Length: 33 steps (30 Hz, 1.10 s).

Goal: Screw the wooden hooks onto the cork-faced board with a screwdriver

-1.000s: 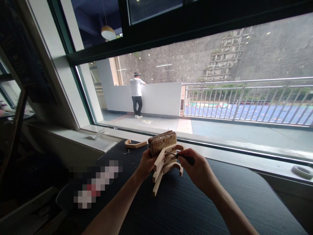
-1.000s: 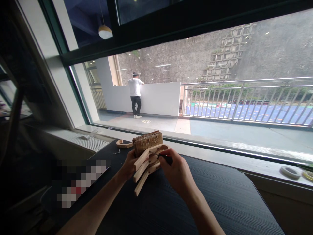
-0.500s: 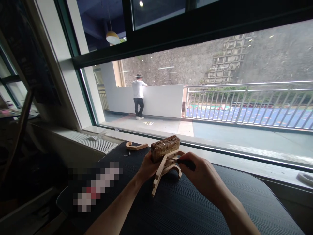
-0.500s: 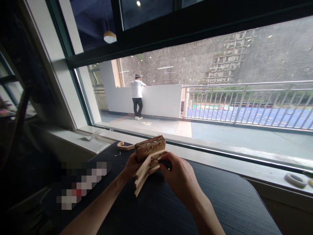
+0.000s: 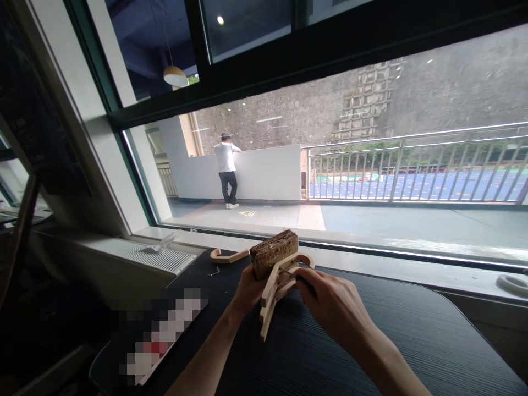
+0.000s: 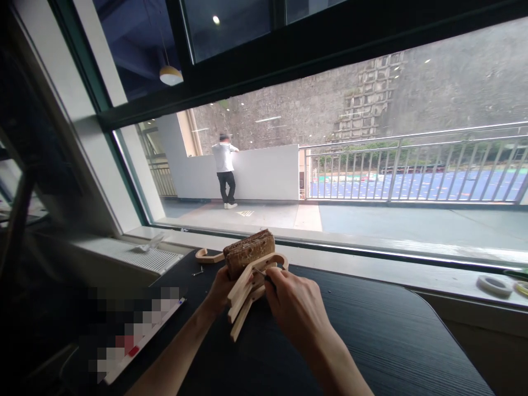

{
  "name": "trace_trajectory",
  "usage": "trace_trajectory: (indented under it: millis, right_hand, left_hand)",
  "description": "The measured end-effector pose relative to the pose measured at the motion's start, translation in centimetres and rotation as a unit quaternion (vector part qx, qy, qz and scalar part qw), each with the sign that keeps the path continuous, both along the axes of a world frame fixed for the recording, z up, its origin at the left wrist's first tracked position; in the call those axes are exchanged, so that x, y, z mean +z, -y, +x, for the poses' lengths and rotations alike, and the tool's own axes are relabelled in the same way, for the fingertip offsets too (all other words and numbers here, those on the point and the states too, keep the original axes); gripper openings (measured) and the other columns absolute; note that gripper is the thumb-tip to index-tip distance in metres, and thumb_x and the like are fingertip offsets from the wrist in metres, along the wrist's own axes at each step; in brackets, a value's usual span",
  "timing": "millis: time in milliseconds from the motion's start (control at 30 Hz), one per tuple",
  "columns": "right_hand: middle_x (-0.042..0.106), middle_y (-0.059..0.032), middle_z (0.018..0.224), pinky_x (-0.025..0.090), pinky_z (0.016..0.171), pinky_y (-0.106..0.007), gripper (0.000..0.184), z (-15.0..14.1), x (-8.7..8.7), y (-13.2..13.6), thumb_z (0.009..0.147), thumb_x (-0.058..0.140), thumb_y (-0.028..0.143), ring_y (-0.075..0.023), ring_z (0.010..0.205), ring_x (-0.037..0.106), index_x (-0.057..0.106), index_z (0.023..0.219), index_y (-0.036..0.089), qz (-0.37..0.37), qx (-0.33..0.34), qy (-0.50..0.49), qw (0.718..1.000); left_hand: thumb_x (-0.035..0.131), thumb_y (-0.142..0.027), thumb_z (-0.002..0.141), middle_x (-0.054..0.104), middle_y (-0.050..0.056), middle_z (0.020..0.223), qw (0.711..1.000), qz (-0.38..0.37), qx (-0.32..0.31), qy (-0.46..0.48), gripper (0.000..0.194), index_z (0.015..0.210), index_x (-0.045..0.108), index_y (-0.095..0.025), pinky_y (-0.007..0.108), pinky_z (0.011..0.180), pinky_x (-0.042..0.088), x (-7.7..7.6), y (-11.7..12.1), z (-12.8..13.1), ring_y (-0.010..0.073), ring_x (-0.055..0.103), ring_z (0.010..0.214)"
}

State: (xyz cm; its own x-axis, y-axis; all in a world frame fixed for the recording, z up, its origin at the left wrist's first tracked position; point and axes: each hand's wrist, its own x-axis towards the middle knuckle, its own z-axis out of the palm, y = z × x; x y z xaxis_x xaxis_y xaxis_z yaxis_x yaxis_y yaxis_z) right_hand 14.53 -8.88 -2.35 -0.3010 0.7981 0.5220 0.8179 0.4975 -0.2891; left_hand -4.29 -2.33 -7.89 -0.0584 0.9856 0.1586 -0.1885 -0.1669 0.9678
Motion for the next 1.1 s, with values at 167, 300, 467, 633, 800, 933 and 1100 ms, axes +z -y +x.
trace_trajectory:
  millis: [167,300,467,633,800,933,1100]
  right_hand:
    - [0.072,-0.0031,0.078,0.041,0.059,-0.029,0.025,0.1,-0.6,-0.8,0.087,0.047,0.035,-0.0219,0.071,0.066,0.069,0.096,0.025,-0.085,-0.035,-0.120,0.989]
    - [0.072,-0.0045,0.080,0.044,0.059,-0.027,0.028,0.7,-1.0,-1.8,0.085,0.049,0.038,-0.0190,0.067,0.065,0.070,0.093,0.021,-0.150,0.008,-0.222,0.964]
    - [0.070,-0.0020,0.082,0.039,0.055,-0.026,0.023,0.4,-1.0,-1.1,0.084,0.052,0.032,-0.0184,0.065,0.063,0.064,0.102,0.025,-0.063,-0.023,-0.103,0.992]
    - [0.066,-0.0041,0.102,0.036,0.055,-0.025,0.024,-0.6,-1.1,-0.4,0.090,0.041,0.019,-0.0155,0.071,0.063,0.060,0.103,0.023,0.047,0.029,0.001,0.998]
    - [0.067,-0.0027,0.090,0.041,0.062,-0.026,0.018,-0.8,-1.3,-0.8,0.086,0.047,0.020,-0.0164,0.072,0.062,0.064,0.091,0.022,0.021,0.032,-0.085,0.996]
    - [0.069,-0.0027,0.078,0.046,0.065,-0.027,0.015,-0.4,-1.8,-1.8,0.081,0.053,0.027,-0.0182,0.072,0.063,0.066,0.084,0.020,-0.114,0.037,-0.269,0.956]
    - [0.070,-0.0033,0.072,0.047,0.059,-0.026,0.020,0.2,-2.0,-2.4,0.081,0.053,0.031,-0.0186,0.068,0.064,0.068,0.083,0.017,-0.161,0.045,-0.297,0.940]
  left_hand:
    - [0.087,-0.023,0.042,0.070,0.007,0.065,1.000,0.006,-0.007,-0.006,0.039,0.075,0.072,-0.008,0.027,0.054,0.048,0.1,0.1,0.1,0.0199,0.062,0.059]
    - [0.086,-0.026,0.044,0.071,0.006,0.069,1.000,0.014,-0.005,-0.001,0.040,0.079,0.072,-0.010,0.026,0.056,0.049,0.1,0.2,0.4,0.0201,0.063,0.061]
    - [0.086,-0.027,0.048,0.071,0.005,0.071,1.000,0.018,0.005,0.003,0.041,0.083,0.071,-0.011,0.025,0.058,0.049,0.1,0.3,0.4,0.0184,0.062,0.062]
    - [0.086,-0.026,0.047,0.070,0.005,0.070,1.000,0.019,0.005,-0.007,0.043,0.083,0.070,-0.010,0.025,0.057,0.048,-0.4,0.0,0.1,0.0192,0.062,0.063]
    - [0.086,-0.022,0.046,0.069,0.004,0.068,1.000,0.018,-0.001,-0.015,0.039,0.080,0.071,-0.010,0.025,0.057,0.048,-0.6,-0.1,0.1,0.0180,0.061,0.061]
    - [0.086,-0.021,0.046,0.070,0.005,0.069,1.000,0.014,-0.007,-0.010,0.038,0.080,0.072,-0.010,0.025,0.057,0.048,-0.2,0.2,0.3,0.0177,0.061,0.060]
    - [0.086,-0.021,0.045,0.070,0.004,0.066,1.000,0.013,-0.007,-0.010,0.037,0.078,0.072,-0.011,0.025,0.055,0.048,0.0,0.4,0.5,0.0178,0.061,0.058]
